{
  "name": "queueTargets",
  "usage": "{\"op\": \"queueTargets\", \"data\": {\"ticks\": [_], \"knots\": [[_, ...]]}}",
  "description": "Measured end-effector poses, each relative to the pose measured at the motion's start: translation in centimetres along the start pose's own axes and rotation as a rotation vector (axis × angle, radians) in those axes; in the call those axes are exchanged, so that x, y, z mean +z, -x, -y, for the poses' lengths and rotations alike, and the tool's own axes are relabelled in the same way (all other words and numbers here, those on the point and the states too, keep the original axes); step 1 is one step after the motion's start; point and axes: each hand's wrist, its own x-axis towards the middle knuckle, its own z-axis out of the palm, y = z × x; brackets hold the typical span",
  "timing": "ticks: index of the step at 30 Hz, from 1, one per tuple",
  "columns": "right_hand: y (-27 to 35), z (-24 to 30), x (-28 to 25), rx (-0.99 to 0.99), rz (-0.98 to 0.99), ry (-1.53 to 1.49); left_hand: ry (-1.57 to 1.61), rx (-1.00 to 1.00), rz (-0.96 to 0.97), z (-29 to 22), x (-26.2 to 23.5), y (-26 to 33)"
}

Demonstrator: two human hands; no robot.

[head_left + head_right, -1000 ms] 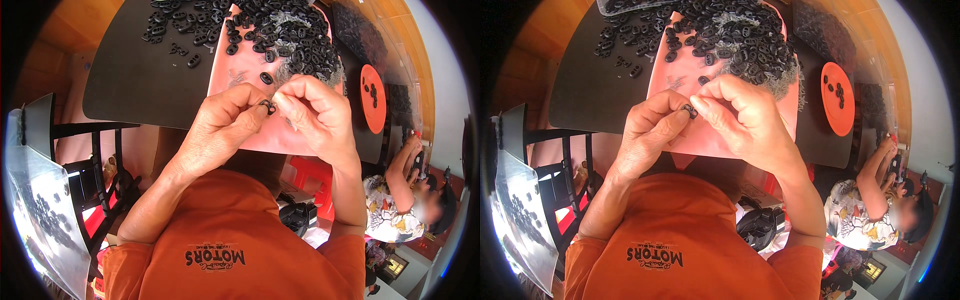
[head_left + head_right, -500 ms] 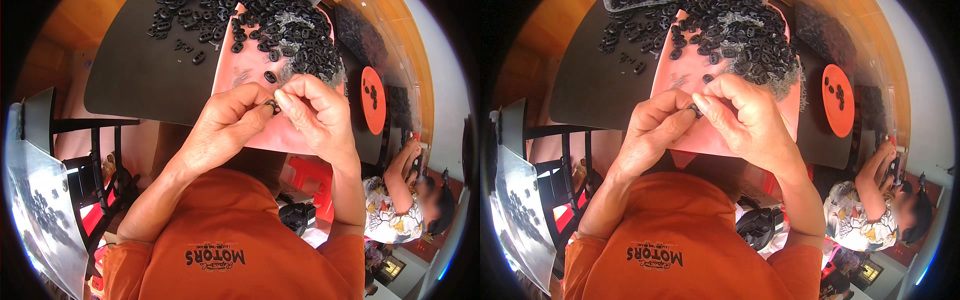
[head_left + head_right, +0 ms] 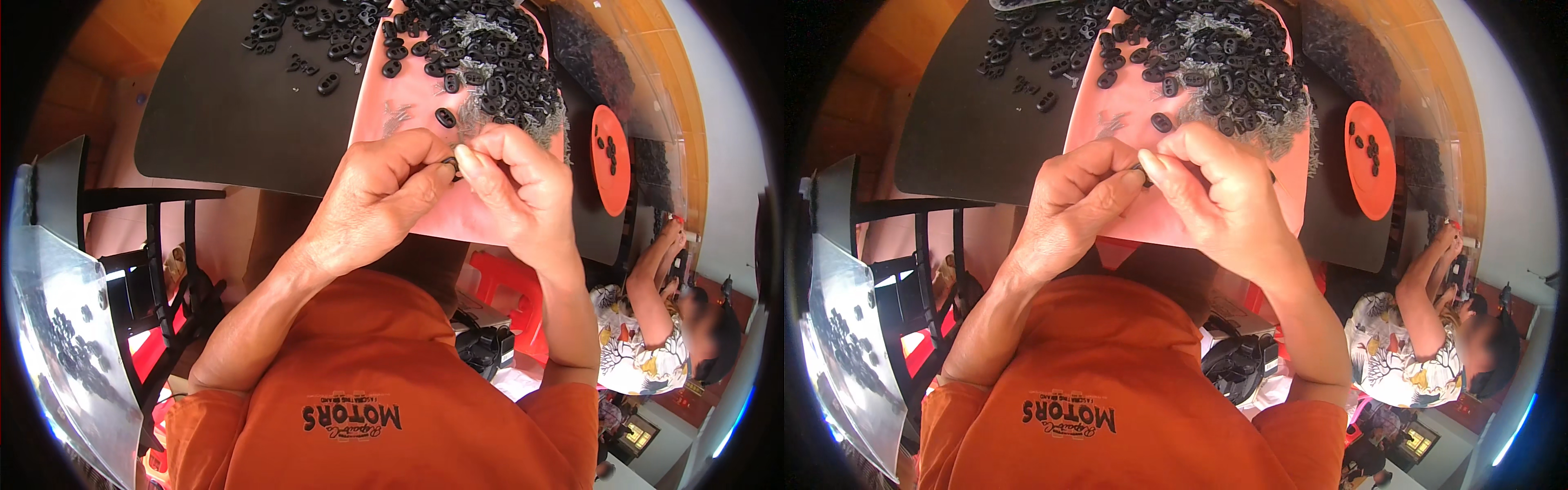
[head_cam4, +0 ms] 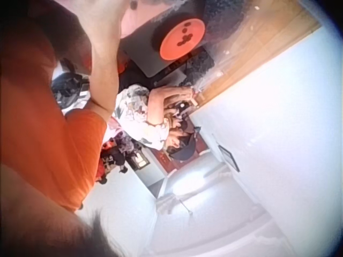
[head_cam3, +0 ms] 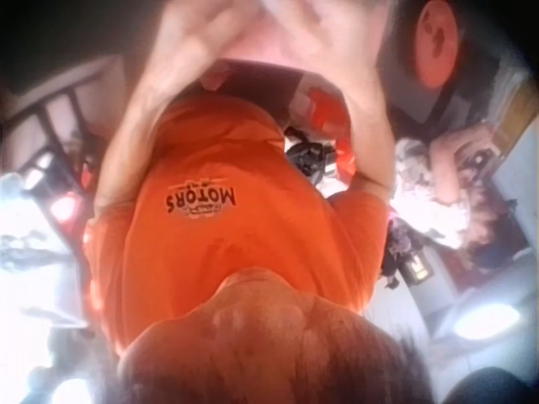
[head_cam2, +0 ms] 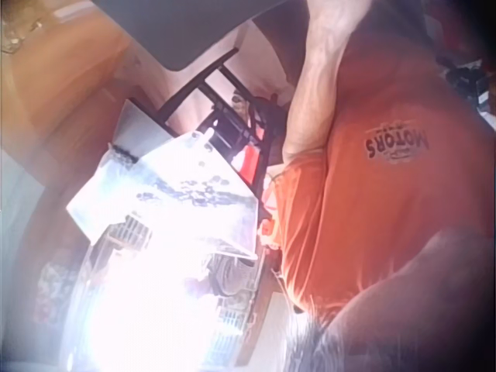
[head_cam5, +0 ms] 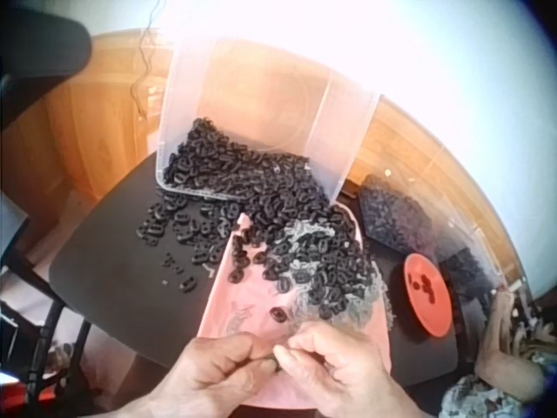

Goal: The person sits at a table and repeatedly picks up small black plastic rings and metal screws from a pink tray. They insert the screws into the rings by hand and place the assembled units onto a red plate. The process is repetitive and involves fine motor manipulation of small components.

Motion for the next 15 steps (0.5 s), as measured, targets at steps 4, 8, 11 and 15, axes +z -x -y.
{"op": "queueTargets", "data": {"ticks": [4,8,11,15], "knots": [[0.1,0.4,-0.8,0.042,0.039,-0.110,0.065,-0.019,0.079,0.2,-0.5,0.0],[-0.2,0.0,-1.4,-0.106,0.116,-0.039,0.047,-0.004,0.105,0.2,-0.6,-0.1],[-0.7,-0.4,-1.7,-0.220,0.166,0.075,0.053,-0.009,0.126,0.0,-0.6,-0.2],[-0.8,-0.5,-1.7,-0.253,0.181,0.142,0.050,-0.042,0.140,-0.1,-0.7,-0.2]]}}
